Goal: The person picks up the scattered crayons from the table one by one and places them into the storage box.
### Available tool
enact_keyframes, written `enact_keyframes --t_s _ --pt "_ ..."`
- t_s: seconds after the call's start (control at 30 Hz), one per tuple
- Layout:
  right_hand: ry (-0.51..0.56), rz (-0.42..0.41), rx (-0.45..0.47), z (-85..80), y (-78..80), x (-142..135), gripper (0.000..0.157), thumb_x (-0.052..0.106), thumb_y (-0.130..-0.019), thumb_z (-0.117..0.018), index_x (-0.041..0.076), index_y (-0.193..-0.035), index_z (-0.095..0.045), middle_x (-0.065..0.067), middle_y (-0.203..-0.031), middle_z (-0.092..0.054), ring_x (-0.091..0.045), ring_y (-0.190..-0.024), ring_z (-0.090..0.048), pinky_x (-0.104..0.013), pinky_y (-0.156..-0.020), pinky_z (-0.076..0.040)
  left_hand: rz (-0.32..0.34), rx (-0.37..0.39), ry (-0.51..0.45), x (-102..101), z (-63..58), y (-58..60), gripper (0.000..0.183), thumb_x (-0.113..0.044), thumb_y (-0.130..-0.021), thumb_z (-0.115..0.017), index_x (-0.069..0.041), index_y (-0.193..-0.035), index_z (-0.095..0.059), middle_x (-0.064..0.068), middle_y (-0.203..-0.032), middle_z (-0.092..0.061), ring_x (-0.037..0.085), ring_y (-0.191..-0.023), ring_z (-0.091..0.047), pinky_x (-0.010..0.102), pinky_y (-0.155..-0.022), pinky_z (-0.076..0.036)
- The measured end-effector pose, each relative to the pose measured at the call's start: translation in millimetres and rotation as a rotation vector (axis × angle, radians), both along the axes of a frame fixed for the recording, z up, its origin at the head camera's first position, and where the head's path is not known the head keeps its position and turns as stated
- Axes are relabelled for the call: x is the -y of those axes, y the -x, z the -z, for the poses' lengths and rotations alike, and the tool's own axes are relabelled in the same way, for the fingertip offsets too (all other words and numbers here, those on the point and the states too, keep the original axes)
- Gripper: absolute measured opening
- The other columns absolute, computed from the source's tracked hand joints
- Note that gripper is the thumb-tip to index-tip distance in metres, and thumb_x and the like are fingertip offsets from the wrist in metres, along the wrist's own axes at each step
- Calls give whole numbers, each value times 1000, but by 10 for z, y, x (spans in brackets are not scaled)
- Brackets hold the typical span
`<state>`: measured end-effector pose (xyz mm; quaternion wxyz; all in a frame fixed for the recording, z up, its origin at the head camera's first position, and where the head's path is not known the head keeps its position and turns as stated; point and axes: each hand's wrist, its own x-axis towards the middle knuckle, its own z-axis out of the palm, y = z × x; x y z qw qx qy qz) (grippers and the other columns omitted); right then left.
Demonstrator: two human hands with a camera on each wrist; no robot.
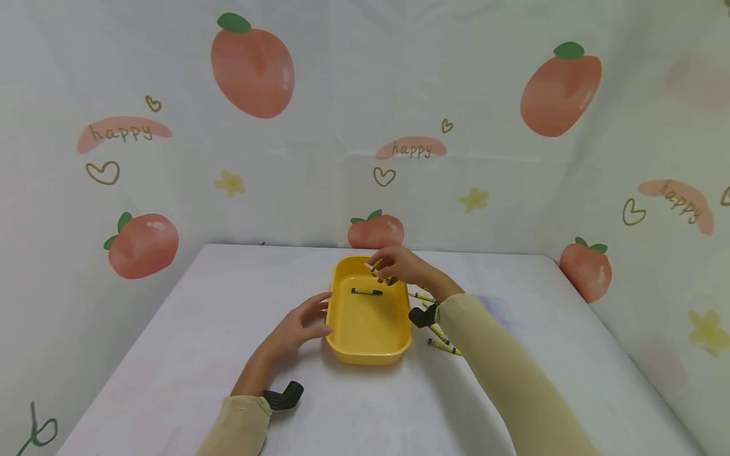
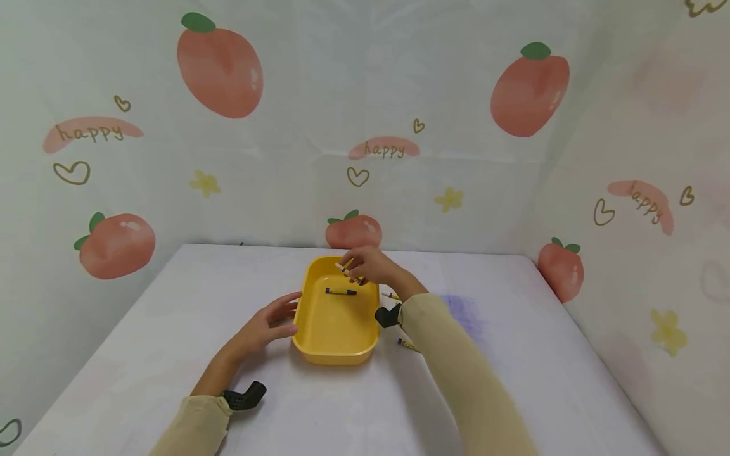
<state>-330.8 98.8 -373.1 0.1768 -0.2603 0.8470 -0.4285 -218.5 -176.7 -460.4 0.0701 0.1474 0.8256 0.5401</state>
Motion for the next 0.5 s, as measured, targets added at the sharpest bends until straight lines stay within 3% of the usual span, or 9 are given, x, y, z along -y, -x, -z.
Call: enact_keyframes --t_s 0.23,0.5 --pt "-129 -19 38 85 56 131 24 0 -91 -63 8 -113 -69 -8 -101 -65 -23 -84 -64 -34 -71 -58 3 -4 -1 4 2 6 72 -24 -87 -73 -20 -150 -38 9 -140 -52 29 -127 -49 56 -105 -35" --pt "-247 -33 -44 214 98 231 23 -2 -90 -63 13 -104 -73 -2 -94 -66 -19 -81 -59 -27 -72 -52 -11 -2 6 5 -8 3 73 -26 -86 -74 -20 -150 -39 7 -138 -54 27 -126 -50 57 -106 -34"
